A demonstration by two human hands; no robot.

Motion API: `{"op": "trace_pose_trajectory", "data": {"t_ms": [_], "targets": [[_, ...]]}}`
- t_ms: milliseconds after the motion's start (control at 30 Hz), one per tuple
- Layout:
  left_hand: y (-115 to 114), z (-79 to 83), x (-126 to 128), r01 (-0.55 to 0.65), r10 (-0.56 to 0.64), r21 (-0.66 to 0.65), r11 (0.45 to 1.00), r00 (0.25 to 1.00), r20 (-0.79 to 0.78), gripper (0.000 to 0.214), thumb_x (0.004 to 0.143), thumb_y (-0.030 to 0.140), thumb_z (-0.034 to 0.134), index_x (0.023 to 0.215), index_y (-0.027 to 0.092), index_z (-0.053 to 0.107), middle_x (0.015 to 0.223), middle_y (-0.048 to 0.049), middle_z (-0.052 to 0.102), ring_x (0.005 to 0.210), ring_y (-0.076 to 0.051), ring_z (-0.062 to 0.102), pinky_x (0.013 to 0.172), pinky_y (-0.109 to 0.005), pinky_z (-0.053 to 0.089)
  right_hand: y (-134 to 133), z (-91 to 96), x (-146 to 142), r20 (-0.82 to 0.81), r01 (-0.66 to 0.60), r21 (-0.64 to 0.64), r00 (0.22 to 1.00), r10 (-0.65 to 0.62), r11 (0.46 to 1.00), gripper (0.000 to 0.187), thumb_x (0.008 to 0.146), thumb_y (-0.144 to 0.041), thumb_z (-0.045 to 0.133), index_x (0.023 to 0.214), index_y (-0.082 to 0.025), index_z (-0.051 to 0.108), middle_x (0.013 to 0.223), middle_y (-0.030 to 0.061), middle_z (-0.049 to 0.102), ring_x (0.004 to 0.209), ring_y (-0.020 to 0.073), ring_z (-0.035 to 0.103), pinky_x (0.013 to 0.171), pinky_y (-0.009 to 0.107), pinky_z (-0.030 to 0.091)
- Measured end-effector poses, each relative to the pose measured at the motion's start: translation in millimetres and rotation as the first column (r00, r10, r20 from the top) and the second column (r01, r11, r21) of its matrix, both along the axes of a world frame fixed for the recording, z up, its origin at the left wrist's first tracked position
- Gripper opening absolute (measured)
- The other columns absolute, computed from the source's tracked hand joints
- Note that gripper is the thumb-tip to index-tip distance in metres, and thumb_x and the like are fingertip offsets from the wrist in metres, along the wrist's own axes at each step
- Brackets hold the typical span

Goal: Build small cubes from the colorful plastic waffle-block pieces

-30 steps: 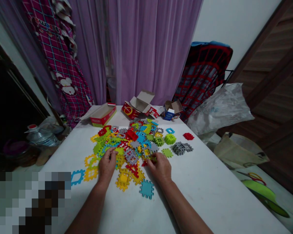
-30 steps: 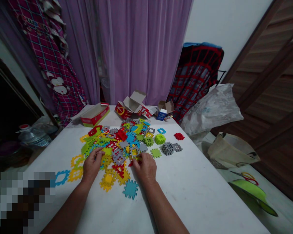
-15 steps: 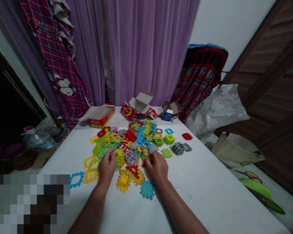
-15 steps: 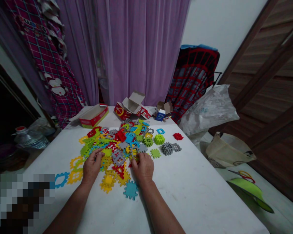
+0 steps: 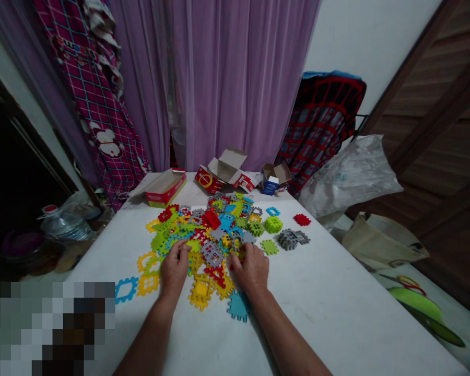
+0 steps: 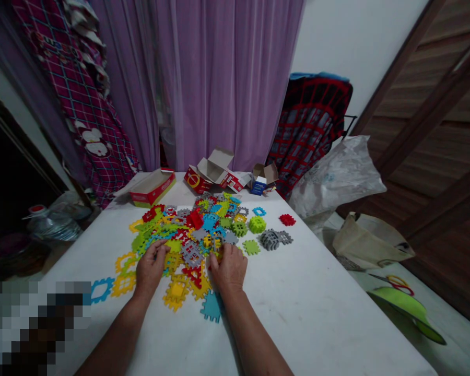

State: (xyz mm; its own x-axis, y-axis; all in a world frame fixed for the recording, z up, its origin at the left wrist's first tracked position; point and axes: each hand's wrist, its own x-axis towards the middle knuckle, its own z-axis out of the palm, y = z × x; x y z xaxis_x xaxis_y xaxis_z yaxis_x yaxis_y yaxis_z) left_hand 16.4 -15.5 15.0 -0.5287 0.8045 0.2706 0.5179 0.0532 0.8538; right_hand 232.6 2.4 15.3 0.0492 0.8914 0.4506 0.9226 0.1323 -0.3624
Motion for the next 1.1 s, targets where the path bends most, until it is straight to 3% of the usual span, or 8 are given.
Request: {"op": "trace_pose_trajectory", "data": {"t_ms": [133,233,400,667,800,967,1100], "targets": [[0.0,-0.3,-0.3,-0.004,0.004,-0.010,1.000,1.000,-0.019,0.033,0.084,0.041,0.047,0.103,0.024,0.068,0.088,-0.0031,0.077,0.081,-0.019,0.071,0.068,-0.027,0.051,-0.1,2.7,-1.7,0.031,-0.014,-0.034,0.999,0.015,0.999,0.027,0.086,-0.040,0.062,0.107,-0.022,0.064,0.094,0.0105,0.065,0.089,0.0261,0.058,0.070,0.033,0.033],[-0.3,0.3,-0.1,0.000,0.000,-0.009,1.000,1.000,-0.015,0.033,0.084,0.042,0.047,0.104,0.025,0.068,0.088,-0.0030,0.077,0.081,-0.019,0.071,0.067,-0.027,0.051,-0.9,3.9,-2.7,0.033,-0.027,-0.038,0.999,0.028,0.999,0.022,0.088,-0.038,0.060,0.103,-0.023,0.066,0.094,0.0099,0.064,0.090,0.0254,0.057,0.070,0.033,0.033],[-0.4,0.8,-0.1,-0.009,0.009,-0.010,1.000,1.000,-0.009,0.034,0.083,0.042,0.046,0.103,0.024,0.068,0.087,-0.0036,0.077,0.082,-0.020,0.071,0.069,-0.028,0.052,-1.0,-1.5,-1.3,-0.020,-0.044,0.005,0.999,0.044,0.999,0.015,0.089,-0.033,0.059,0.097,-0.023,0.066,0.090,0.0074,0.063,0.087,0.0224,0.055,0.071,0.032,0.032],[-0.3,1.5,-1.0,0.000,0.000,-0.022,1.000,1.000,-0.011,0.033,0.083,0.041,0.047,0.103,0.025,0.067,0.088,-0.0029,0.077,0.083,-0.019,0.071,0.069,-0.027,0.051,-0.8,-5.4,4.6,-0.039,-0.086,0.060,0.995,0.088,0.994,0.017,0.091,-0.027,0.056,0.104,-0.024,0.067,0.096,0.0067,0.064,0.092,0.0218,0.054,0.077,0.032,0.035],[-1.0,3.1,-0.2,-0.001,0.001,-0.033,0.999,1.000,0.000,0.035,0.082,0.042,0.046,0.104,0.024,0.067,0.089,-0.0031,0.077,0.084,-0.019,0.071,0.071,-0.027,0.051,-11.9,5.7,36.7,0.062,-0.060,0.018,0.996,0.059,0.998,0.022,0.091,-0.026,0.054,0.109,-0.024,0.068,0.106,0.0084,0.065,0.097,0.0224,0.055,0.078,0.032,0.037],[-0.9,4.6,0.0,-0.009,0.008,-0.039,0.999,1.000,-0.010,0.034,0.082,0.042,0.047,0.103,0.025,0.068,0.088,-0.0025,0.077,0.080,-0.019,0.070,0.066,-0.026,0.051,-32.6,12.9,102.7,0.262,0.095,-0.222,0.964,-0.034,0.970,0.024,0.092,-0.024,0.052,0.106,-0.026,0.071,0.107,0.0097,0.066,0.092,0.0234,0.059,0.071,0.032,0.037],[-0.4,5.1,-1.2,-0.015,0.014,-0.044,0.999,0.999,-0.037,0.036,0.082,0.044,0.047,0.104,0.025,0.068,0.089,-0.0030,0.077,0.080,-0.019,0.070,0.063,-0.026,0.050,-40.9,6.5,132.7,0.216,0.079,-0.275,0.976,-0.018,0.958,0.026,0.089,-0.023,0.055,0.111,-0.024,0.068,0.109,0.0088,0.066,0.095,0.0218,0.060,0.076,0.031,0.040]]}}
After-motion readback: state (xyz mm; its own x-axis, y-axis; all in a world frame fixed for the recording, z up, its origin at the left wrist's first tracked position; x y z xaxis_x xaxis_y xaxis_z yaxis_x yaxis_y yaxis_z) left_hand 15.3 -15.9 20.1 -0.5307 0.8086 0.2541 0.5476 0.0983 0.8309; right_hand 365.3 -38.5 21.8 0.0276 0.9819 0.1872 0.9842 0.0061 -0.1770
